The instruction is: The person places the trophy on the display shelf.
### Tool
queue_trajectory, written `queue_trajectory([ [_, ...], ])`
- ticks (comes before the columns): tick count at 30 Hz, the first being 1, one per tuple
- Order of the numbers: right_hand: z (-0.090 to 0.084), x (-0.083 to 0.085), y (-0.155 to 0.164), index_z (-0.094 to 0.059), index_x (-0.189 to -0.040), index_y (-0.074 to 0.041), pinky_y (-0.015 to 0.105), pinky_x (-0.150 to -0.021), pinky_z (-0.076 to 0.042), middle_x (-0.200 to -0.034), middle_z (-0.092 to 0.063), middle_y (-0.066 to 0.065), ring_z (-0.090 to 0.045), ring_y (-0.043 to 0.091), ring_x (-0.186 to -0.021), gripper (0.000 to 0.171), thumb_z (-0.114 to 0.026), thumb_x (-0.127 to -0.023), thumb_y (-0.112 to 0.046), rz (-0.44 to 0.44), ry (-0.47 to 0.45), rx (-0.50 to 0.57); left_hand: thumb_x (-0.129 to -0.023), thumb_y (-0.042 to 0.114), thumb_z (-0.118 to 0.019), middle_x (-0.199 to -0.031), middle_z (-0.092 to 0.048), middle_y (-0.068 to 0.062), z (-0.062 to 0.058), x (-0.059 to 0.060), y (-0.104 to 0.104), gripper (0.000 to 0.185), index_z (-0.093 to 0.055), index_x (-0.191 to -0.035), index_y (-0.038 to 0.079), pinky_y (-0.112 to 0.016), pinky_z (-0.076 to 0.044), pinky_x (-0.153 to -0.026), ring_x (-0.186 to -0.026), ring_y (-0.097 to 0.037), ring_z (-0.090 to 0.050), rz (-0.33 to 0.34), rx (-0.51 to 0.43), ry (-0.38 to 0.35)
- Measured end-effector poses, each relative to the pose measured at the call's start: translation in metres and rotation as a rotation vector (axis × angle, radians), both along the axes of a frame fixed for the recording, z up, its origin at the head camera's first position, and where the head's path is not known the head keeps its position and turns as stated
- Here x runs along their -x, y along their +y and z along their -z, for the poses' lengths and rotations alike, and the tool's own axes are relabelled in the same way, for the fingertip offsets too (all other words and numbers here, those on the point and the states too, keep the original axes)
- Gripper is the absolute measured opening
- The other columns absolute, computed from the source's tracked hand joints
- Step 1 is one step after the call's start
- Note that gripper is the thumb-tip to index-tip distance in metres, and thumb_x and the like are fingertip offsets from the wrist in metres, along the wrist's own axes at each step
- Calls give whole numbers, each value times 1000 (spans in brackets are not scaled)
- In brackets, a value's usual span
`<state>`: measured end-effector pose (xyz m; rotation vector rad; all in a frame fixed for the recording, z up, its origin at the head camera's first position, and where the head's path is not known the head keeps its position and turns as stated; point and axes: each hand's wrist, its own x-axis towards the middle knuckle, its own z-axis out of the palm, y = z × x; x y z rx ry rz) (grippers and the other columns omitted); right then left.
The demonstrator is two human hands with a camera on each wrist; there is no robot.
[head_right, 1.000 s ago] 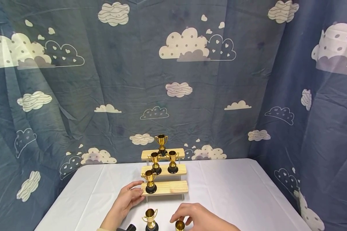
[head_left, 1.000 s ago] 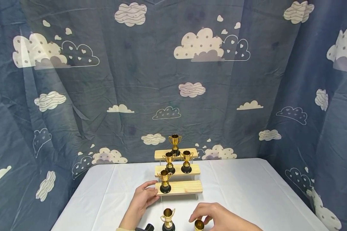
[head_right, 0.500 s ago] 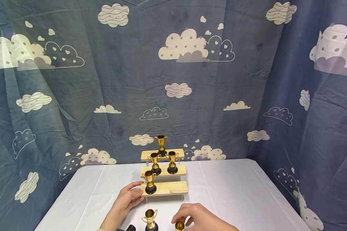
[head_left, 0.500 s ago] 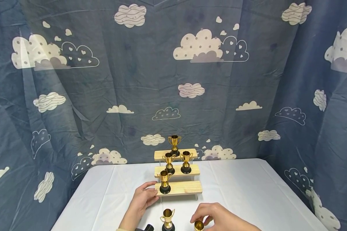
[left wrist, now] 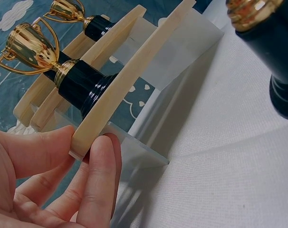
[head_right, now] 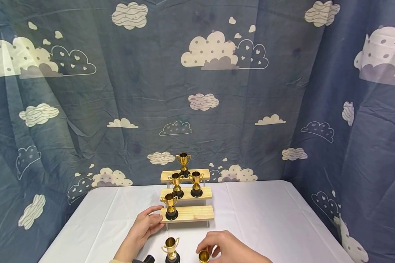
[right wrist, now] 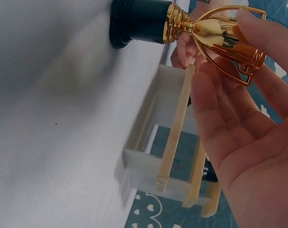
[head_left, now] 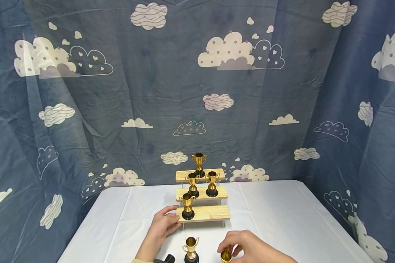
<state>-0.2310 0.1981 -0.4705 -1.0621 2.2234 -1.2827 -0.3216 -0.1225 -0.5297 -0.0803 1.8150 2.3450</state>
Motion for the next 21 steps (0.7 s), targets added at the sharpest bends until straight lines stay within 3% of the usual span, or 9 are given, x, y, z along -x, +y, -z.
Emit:
queue_trajectory([
  [9, -2, -1, 0, -74, -114, -22, 29, -75, -59, -100, -68, -9, -65, 8, -87, 24, -75, -90, -20, 34, -16, -8, -82, -7, -67, -89, -68, -9, -1, -1, 0, 57, -53, -138, -4, -31, -61, -74, -75, -17, -69, -5, -2, 5],
  [21, -6, 2, 3, -73, -116, -21, 29, -74, -60, -105, -68, -10, -64, 6, -88, 29, -78, -88, -19, 49, 39, 0, -82, -7, -67, -88, -70, -9, 0, 1, 1, 57, -53, -138, -5, -31, -61, -73, -74, -17, -69, -5, -3, 10],
])
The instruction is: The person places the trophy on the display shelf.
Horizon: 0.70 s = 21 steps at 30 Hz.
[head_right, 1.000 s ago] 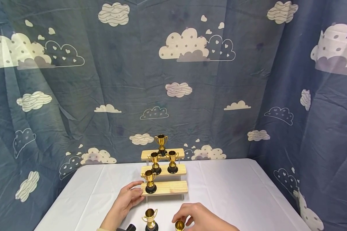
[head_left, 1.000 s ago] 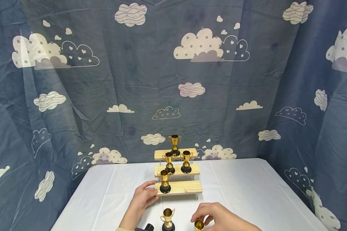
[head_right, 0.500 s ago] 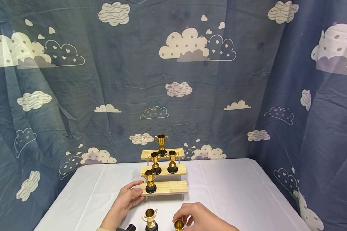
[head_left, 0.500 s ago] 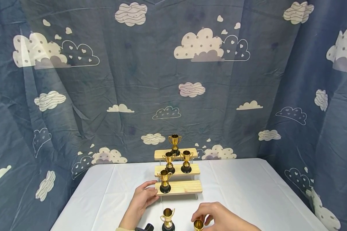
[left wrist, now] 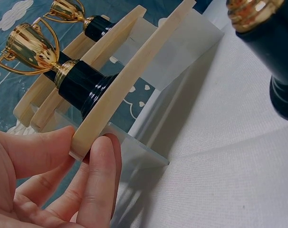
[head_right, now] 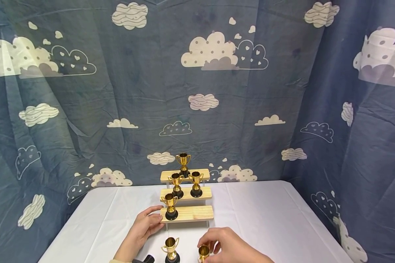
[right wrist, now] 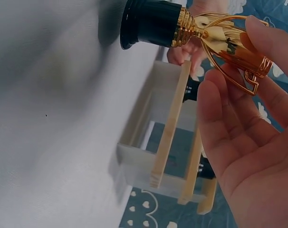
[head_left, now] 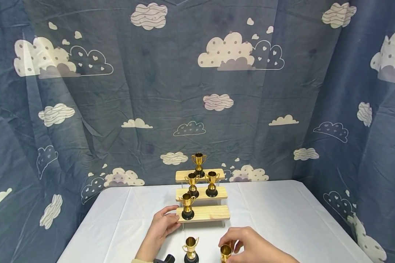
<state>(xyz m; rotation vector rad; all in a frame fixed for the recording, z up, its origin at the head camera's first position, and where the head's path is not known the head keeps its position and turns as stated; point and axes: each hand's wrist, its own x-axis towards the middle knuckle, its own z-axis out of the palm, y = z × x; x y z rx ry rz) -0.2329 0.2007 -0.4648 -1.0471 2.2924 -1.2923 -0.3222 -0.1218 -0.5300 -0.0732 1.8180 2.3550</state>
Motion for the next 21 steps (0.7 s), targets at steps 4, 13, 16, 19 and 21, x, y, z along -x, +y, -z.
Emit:
queue_trajectory([
  [4, -2, 1, -1, -73, -115, -22, 29, -73, -59, -104, -68, -11, -63, 6, -87, 30, -79, -86, -19, 26, 30, -11, -82, -6, -68, -88, -69, -9, 0, 0, -1, 57, -53, -137, -5, -31, -61, -73, -75, -17, -69, 0, 0, -1],
  [13, -9, 2, -3, -72, -111, -25, 30, -69, -60, -97, -68, -11, -65, 10, -83, 28, -80, -85, -20, 73, 131, 1, -83, -5, -69, -89, -69, -9, 1, 0, -1, 58, -52, -139, -4, -31, -62, -74, -74, -18, -70, 3, 2, -8],
  [16, -11, 3, -4, -72, -110, -24, 28, -65, -59, -95, -69, -10, -66, 13, -80, 28, -82, -84, -21, 102, 171, 10, -83, -6, -68, -90, -69, -9, 1, 0, -1, 57, -53, -139, -4, -31, -62, -73, -74, -18, -71, 0, 1, -13],
  [19, -14, 5, -4, -72, -108, -25, 28, -64, -59, -93, -68, -11, -65, 12, -78, 28, -83, -83, -23, 133, 197, -1, -84, -5, -69, -90, -68, -9, 1, 0, -1, 56, -54, -138, -3, -31, -62, -73, -74, -18, -71, -4, -1, -16],
  [21, -17, 6, -4, -72, -107, -27, 28, -63, -59, -93, -68, -12, -64, 12, -77, 27, -83, -82, -24, 150, 214, -15, -84, -5, -69, -90, -68, -9, 1, 0, 0, 55, -54, -137, -3, -31, -62, -73, -74, -17, -71, -4, -1, -17],
])
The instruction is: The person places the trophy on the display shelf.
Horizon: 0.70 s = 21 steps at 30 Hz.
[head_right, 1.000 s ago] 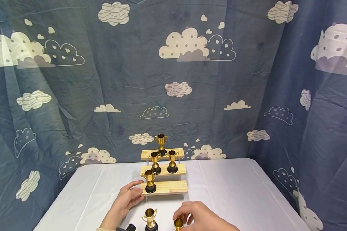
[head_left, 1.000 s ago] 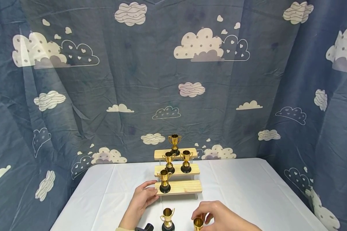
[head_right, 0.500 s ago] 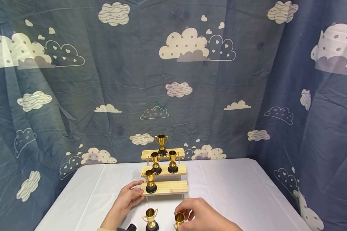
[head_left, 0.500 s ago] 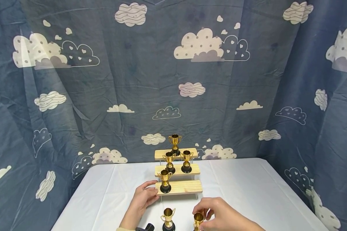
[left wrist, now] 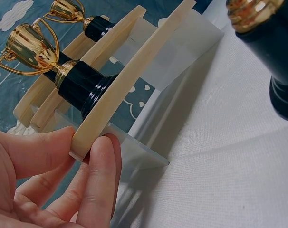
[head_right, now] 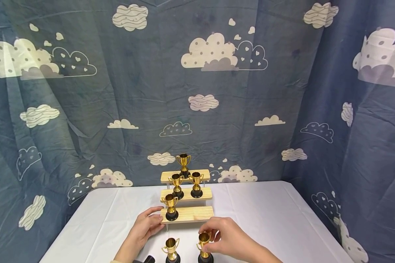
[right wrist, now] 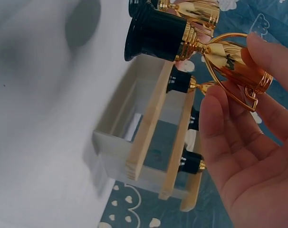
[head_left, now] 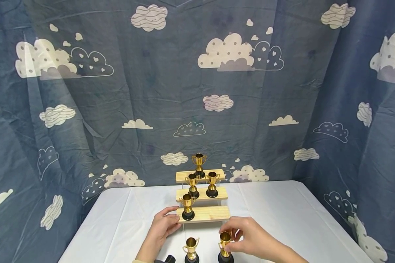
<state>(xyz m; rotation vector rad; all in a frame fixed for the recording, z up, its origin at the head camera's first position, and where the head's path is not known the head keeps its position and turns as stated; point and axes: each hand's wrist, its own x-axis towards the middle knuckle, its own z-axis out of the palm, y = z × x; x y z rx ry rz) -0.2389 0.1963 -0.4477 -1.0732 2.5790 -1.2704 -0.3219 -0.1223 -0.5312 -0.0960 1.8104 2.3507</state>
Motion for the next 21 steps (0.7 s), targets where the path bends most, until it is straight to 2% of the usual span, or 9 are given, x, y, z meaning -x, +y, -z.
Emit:
queue_trajectory([
  [13, -12, 10, -1, -72, -107, -27, 28, -64, -58, -91, -68, -12, -64, 10, -77, 28, -84, -82, -27, 70, 85, -15, -85, -5, -68, -92, -69, -11, -1, 0, 0, 55, -54, -138, -3, -31, -61, -74, -75, -17, -70, 1, 8, -6],
  [21, -16, 18, -2, -71, -107, -27, 30, -64, -58, -92, -68, -13, -65, 15, -77, 31, -86, -80, -30, 97, 149, 3, -85, -6, -68, -91, -69, -10, 2, 1, -1, 55, -53, -138, -3, -31, -61, -73, -76, -17, -69, 6, 1, -3],
])
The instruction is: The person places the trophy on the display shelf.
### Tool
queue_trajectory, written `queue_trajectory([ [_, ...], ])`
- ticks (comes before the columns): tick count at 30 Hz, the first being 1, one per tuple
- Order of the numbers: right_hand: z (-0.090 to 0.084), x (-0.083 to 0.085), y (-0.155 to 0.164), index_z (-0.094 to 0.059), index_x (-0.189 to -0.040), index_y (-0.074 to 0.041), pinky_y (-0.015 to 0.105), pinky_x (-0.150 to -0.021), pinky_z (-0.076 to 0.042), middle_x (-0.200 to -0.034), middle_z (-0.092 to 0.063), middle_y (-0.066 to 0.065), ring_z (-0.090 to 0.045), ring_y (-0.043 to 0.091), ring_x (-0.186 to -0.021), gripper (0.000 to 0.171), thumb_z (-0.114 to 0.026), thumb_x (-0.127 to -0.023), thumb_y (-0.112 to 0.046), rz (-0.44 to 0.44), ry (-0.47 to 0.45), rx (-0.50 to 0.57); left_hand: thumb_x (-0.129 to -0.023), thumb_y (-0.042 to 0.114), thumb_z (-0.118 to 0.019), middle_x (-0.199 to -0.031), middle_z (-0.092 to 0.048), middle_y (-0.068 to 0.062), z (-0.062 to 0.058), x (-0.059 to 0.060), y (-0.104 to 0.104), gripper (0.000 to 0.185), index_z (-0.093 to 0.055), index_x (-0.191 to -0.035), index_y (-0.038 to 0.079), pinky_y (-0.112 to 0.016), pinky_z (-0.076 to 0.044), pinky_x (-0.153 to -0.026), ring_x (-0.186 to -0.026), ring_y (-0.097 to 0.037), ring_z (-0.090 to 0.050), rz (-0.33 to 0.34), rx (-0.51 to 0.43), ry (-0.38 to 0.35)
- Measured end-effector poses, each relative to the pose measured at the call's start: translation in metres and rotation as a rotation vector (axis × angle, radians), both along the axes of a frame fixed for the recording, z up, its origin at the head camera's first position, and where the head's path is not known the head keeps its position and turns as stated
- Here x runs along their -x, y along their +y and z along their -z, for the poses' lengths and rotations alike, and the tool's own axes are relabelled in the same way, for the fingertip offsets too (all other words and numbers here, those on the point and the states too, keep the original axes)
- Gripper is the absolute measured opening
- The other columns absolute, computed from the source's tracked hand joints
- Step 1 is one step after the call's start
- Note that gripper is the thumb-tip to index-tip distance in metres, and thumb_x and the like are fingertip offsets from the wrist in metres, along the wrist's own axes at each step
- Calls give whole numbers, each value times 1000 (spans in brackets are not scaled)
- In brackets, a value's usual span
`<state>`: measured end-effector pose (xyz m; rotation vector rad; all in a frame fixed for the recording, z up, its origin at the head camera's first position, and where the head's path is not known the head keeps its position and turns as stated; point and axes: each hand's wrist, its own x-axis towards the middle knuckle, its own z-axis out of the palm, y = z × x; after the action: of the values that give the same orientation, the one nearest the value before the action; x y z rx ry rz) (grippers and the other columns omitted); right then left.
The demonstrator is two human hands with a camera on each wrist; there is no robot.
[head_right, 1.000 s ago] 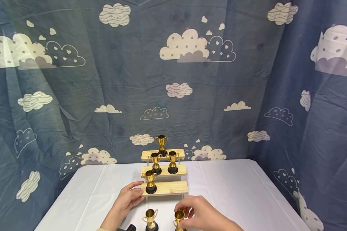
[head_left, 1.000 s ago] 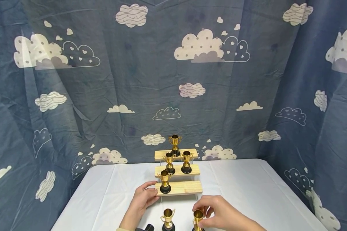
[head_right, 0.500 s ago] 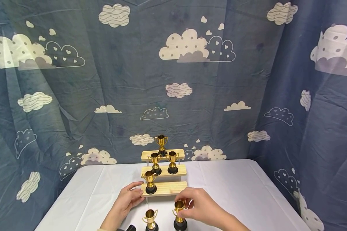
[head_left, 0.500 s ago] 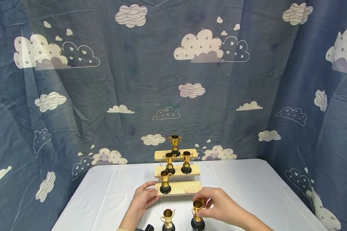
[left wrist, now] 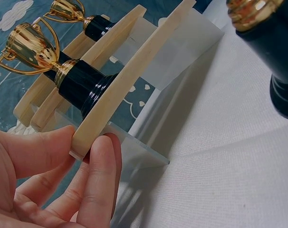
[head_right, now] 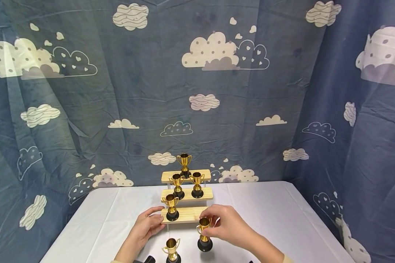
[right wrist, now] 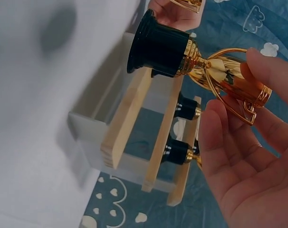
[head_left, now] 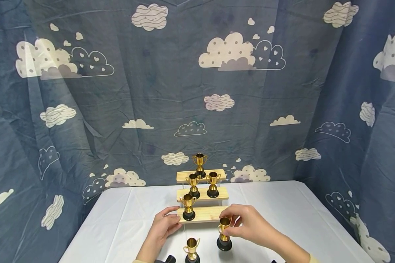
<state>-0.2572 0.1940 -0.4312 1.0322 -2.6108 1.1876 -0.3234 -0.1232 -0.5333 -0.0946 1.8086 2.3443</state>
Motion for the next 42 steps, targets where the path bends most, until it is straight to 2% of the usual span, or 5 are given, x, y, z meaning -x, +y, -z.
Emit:
queue_trajectory([
  [6, -3, 4, -3, -71, -107, -26, 28, -65, -58, -92, -67, -13, -65, 15, -77, 30, -85, -81, -31, 15, 19, 15, -84, -7, -68, -90, -69, -10, 3, 2, 0, 57, -53, -139, -4, -32, -62, -74, -78, -19, -69, 0, 2, -20],
  [18, -7, 19, -8, -72, -104, -28, 28, -65, -59, -93, -68, -13, -63, 11, -76, 27, -85, -81, -28, 88, 24, 25, -86, -4, -68, -91, -68, -12, -2, -2, 0, 51, -56, -135, -4, -33, -61, -75, -75, -18, -70, -6, 16, 24],
  [29, -10, 32, -15, -73, -105, -24, 28, -67, -60, -96, -69, -12, -64, 10, -76, 29, -86, -80, -22, 135, 56, 51, -84, -6, -67, -87, -68, -10, -2, -1, 1, 54, -54, -137, -5, -31, -61, -74, -74, -16, -69, -10, 12, 26],
  [34, -11, 37, -20, -74, -105, -20, 25, -68, -59, -94, -68, -12, -64, 9, -78, 31, -88, -77, -23, 177, 78, 55, -85, -5, -68, -90, -70, -11, -1, -1, 0, 55, -53, -138, -5, -31, -61, -73, -75, -17, -70, -5, 15, 28],
  [42, -11, 46, -26, -73, -104, -23, 25, -68, -58, -90, -66, -15, -64, 7, -75, 31, -88, -77, -26, 224, 89, 37, -85, -5, -68, -90, -70, -10, -1, -1, 0, 54, -54, -137, -4, -31, -61, -73, -75, -17, -70, -16, 21, 18],
])
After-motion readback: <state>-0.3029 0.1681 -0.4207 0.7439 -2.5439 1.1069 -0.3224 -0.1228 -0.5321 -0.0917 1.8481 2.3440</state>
